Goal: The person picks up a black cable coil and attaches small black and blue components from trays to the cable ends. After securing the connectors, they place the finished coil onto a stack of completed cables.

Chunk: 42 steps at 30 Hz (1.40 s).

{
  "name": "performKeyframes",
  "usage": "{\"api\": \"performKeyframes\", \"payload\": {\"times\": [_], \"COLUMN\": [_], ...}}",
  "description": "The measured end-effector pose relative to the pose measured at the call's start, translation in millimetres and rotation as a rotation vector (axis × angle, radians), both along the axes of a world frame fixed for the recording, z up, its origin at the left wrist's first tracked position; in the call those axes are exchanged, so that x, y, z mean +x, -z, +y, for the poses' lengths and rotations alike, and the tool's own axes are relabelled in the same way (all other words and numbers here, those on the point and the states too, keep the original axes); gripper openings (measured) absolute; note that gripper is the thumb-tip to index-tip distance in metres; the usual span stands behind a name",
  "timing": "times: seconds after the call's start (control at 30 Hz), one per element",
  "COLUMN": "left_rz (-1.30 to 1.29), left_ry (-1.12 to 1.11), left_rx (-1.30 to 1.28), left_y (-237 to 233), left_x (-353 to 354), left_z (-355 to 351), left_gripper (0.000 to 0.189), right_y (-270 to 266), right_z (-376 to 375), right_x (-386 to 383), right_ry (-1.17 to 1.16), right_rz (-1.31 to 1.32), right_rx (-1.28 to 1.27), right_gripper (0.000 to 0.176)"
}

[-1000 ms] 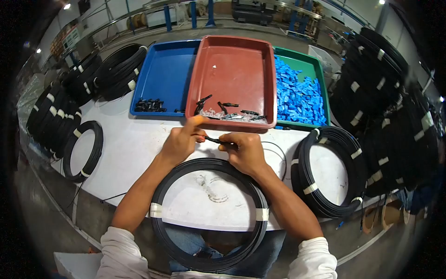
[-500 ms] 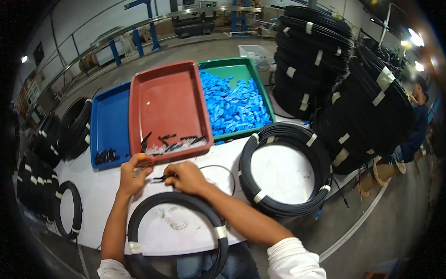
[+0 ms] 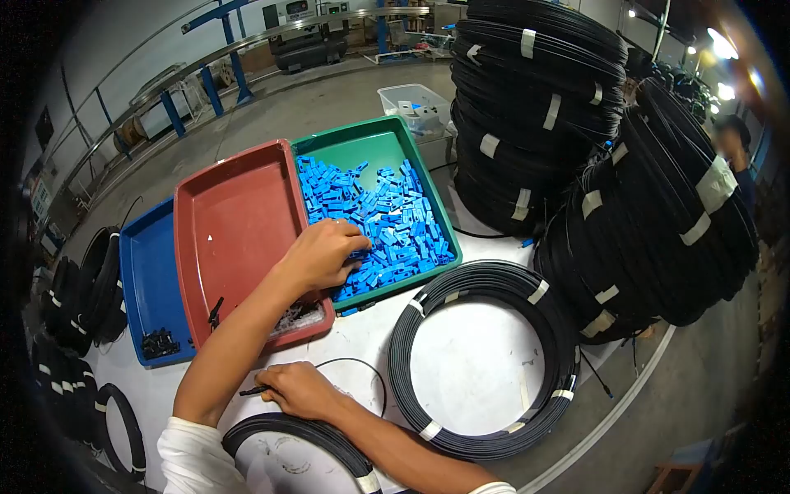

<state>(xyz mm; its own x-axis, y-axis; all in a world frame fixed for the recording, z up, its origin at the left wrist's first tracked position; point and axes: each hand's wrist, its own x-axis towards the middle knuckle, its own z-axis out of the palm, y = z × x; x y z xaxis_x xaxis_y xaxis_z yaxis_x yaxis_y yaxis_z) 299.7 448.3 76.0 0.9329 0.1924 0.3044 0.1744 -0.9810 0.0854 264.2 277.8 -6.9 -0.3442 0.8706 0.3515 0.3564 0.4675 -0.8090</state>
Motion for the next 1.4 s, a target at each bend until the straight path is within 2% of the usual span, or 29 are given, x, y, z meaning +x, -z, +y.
{"api": "performKeyframes", "payload": {"times": [0.23, 0.33, 0.4, 0.43, 0.5, 0.57, 0.63, 0.67, 0.7, 0.77, 0.83, 0.87, 0.97, 1.1, 1.17, 1.23, 1.4], "left_rz": [0.076, -0.002, -0.252, -0.25, -0.346, -0.376, -0.547, -0.563, -0.562, -0.797, -0.803, -0.819, -0.889, -1.039, -1.048, -1.021, -0.984], "left_ry": [0.032, 0.038, 0.063, 0.051, -0.026, -0.088, -0.177, -0.212, -0.237, -0.285, -0.375, -0.406, -0.461, -0.435, -0.459, -0.485, -0.445], "left_rx": [0.174, 0.093, -0.087, -0.078, -0.37, -0.416, -0.556, -0.507, -0.494, -0.644, -0.689, -0.736, -0.834, -0.956, -0.954, -1.069, -0.95], "left_y": [5, 5, -2, -7, -19, -34, -37, -37, -31, -10, -1, 6, 29, 56, 65, 62, 74], "left_x": [8, 6, -3, -11, -34, -66, -102, -123, -142, -179, -216, -233, -268, -287, -292, -297, -304], "left_z": [2, 0, -6, -12, -28, -52, -74, -83, -90, -98, -109, -110, -115, -119, -121, -124, -117], "left_gripper": [0.029, 0.029, 0.021, 0.021, 0.02, 0.023, 0.033, 0.037, 0.037, 0.03, 0.024, 0.022, 0.021, 0.024, 0.024, 0.022, 0.025], "right_y": [6, 4, 1, 3, 7, 4, 7, 6, 3, 3, -11, -10, -8, -3, -2, -10, -9], "right_z": [0, -2, -1, 0, 1, 0, 3, 4, 4, 4, -1, 0, 1, 4, 5, 1, 0], "right_x": [-3, -1, -1, -2, -2, -1, -1, -1, -1, -3, -3, -4, -4, -3, -2, -3, -4], "right_ry": [-0.002, 0.013, 0.007, -0.005, 0.0, 0.012, 0.017, 0.019, 0.024, 0.025, 0.034, 0.053, 0.067, 0.054, 0.065, 0.076, 0.094], "right_rz": [0.043, 0.05, 0.041, 0.031, 0.012, -0.027, -0.031, -0.056, -0.08, -0.025, 0.007, 0.002, 0.022, -0.004, -0.029, -0.062, -0.078], "right_rx": [0.023, 0.029, 0.042, 0.023, 0.044, 0.039, 0.071, 0.052, 0.033, -0.021, -0.195, -0.081, -0.151, -0.143, -0.083, -0.109, -0.1], "right_gripper": [0.019, 0.017, 0.018, 0.021, 0.023, 0.024, 0.025, 0.025, 0.025, 0.024, 0.024, 0.026, 0.027, 0.025, 0.024, 0.025, 0.024]}}
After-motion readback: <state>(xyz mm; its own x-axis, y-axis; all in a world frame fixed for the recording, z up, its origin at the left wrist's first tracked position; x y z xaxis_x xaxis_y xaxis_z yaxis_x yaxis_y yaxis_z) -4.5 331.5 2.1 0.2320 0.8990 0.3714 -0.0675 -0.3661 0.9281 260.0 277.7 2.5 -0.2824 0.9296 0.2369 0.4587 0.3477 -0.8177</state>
